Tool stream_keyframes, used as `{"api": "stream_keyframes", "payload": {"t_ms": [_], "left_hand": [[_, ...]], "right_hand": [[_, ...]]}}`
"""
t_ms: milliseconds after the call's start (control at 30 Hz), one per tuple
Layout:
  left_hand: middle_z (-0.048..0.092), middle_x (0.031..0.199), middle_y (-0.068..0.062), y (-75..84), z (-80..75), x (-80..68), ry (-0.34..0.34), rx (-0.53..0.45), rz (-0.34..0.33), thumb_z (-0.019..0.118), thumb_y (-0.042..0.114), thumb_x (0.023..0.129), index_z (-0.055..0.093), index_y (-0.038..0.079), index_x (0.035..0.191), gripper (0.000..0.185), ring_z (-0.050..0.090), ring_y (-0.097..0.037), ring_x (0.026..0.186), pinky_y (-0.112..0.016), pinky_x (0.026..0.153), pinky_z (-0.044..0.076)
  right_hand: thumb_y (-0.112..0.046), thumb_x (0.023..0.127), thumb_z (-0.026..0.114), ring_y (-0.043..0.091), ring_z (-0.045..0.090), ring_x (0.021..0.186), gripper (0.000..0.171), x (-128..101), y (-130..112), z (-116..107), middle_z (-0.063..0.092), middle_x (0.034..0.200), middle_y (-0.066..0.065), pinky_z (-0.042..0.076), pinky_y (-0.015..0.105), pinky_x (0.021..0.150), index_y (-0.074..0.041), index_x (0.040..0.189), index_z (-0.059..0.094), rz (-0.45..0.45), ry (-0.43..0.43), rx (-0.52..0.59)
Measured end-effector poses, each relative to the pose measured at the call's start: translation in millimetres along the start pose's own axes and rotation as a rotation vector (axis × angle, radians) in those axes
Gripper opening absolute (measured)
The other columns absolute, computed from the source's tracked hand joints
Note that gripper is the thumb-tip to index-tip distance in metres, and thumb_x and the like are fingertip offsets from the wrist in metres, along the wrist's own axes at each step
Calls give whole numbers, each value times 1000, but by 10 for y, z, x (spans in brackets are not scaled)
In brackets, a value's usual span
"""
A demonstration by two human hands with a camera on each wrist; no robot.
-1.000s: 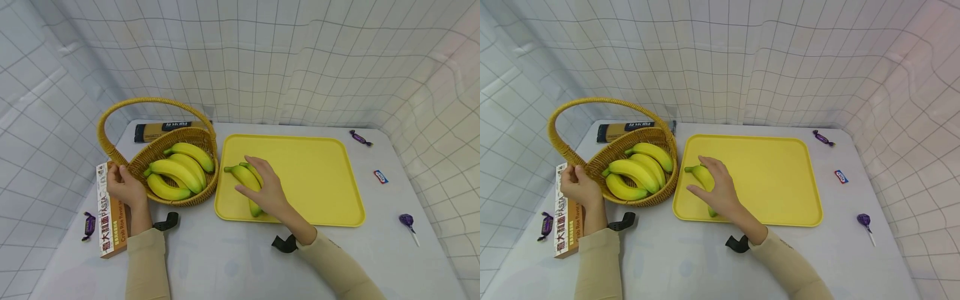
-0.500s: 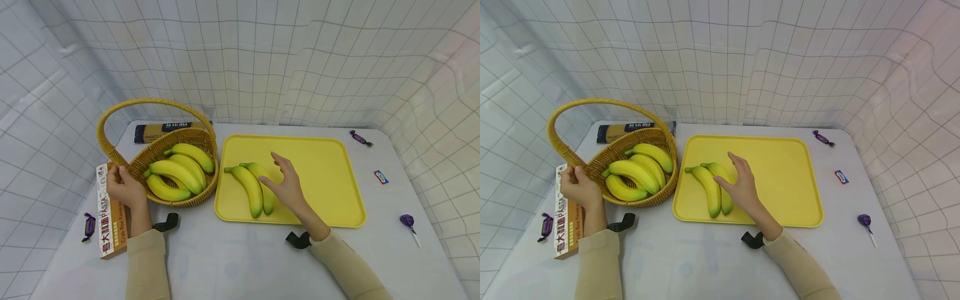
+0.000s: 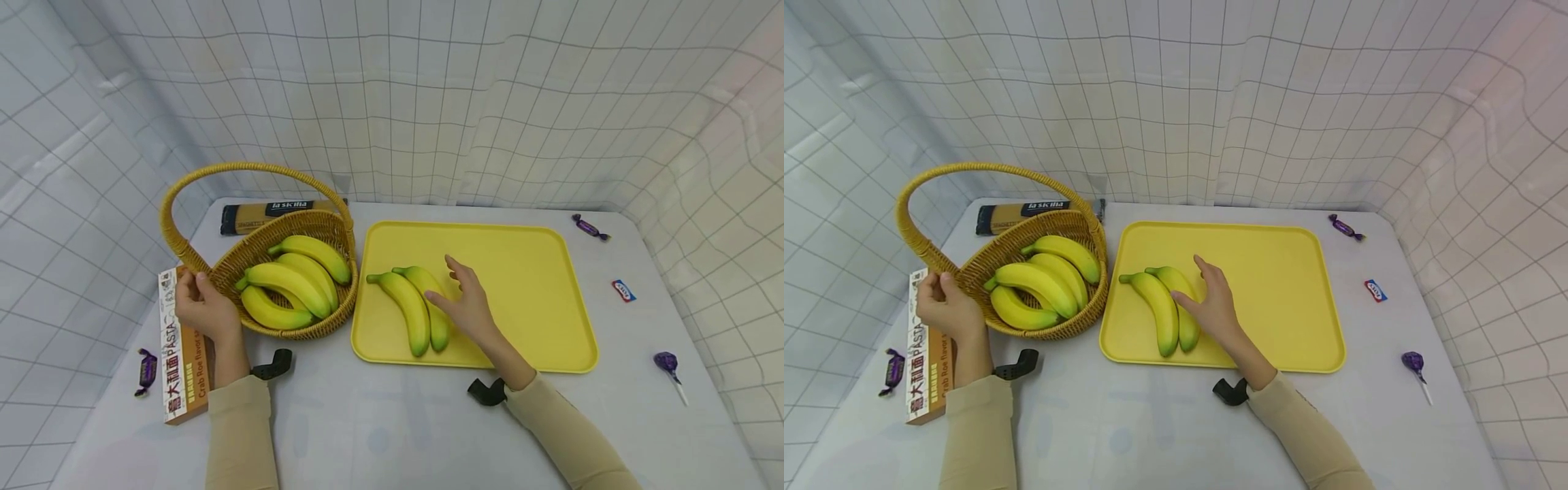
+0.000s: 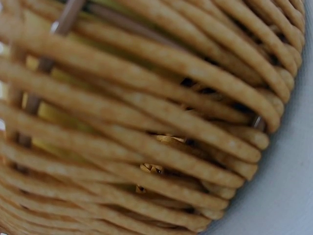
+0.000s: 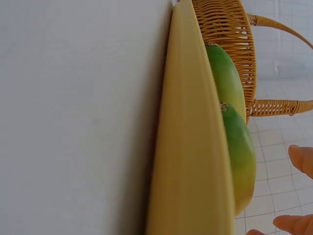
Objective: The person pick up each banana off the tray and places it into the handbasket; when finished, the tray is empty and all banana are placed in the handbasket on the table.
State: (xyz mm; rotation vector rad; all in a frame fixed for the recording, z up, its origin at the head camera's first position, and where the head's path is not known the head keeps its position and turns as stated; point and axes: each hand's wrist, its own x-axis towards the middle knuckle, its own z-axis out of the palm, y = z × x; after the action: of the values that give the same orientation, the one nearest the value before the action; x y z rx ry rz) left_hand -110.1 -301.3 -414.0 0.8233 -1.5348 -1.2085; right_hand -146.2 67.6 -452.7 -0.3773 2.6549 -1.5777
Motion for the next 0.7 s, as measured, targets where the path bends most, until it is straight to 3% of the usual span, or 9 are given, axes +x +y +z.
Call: {"api": "stream_keyframes", "payload": {"t_ms": [267,700], "left_hand": [[67,117,-17,3,-3,-1,2,-8,-5,52,10,100,67,0,118,25,56,-3,99,-20,91,43],[66,118,-17,3,-6,0,-8,-13,-23,51,10,101,66,0,119,26,56,-4,102,-21,93,43]], "right_hand": [[-30,88,73,37,42,134,77,17,83,43,41,148,16,36,54,108,-10,152,34,82,-55,-5],[-30,88,72,35,41,134,78,44,185,103,45,144,19,32,51,112,-7,152,33,98,-75,-62]]}}
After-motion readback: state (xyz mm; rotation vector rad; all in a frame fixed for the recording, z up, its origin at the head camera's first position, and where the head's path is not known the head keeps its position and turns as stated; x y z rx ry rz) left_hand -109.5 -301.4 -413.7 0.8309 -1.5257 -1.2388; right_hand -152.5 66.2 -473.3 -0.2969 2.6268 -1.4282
